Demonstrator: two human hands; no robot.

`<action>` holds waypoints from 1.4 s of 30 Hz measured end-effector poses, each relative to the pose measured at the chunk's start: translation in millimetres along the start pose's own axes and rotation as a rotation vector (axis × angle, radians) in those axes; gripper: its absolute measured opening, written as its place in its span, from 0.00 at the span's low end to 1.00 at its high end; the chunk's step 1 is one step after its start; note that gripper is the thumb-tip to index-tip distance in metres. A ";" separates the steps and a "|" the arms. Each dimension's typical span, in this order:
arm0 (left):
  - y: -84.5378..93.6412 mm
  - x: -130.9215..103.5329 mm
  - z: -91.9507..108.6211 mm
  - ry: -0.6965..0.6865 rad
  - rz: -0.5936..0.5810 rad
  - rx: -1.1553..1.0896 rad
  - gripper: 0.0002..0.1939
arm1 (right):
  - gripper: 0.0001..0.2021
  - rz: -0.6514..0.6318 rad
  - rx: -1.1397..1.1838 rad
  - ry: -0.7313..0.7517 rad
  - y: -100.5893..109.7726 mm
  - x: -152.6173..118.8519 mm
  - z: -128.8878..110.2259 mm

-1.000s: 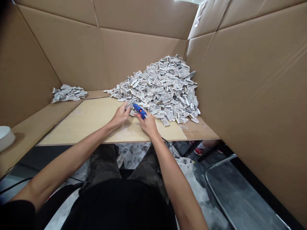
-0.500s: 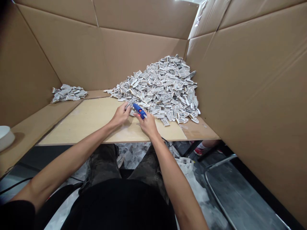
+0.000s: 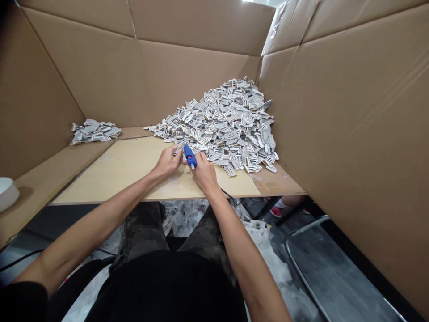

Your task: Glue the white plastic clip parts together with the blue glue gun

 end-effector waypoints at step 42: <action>-3.0 11.0 -13.4 0.141 -0.033 -0.360 0.11 | 0.29 0.034 0.525 -0.362 9.6 -0.8 3.3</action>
Point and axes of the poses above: each hand's wrist, its own x-axis towards the middle knuckle, its own y-axis out of the back of the hand, z = x × y, the point moved 3 cm from there along x, towards the middle knuckle, and after that the axes turned 9 degrees about x, right-handed, at the moved point
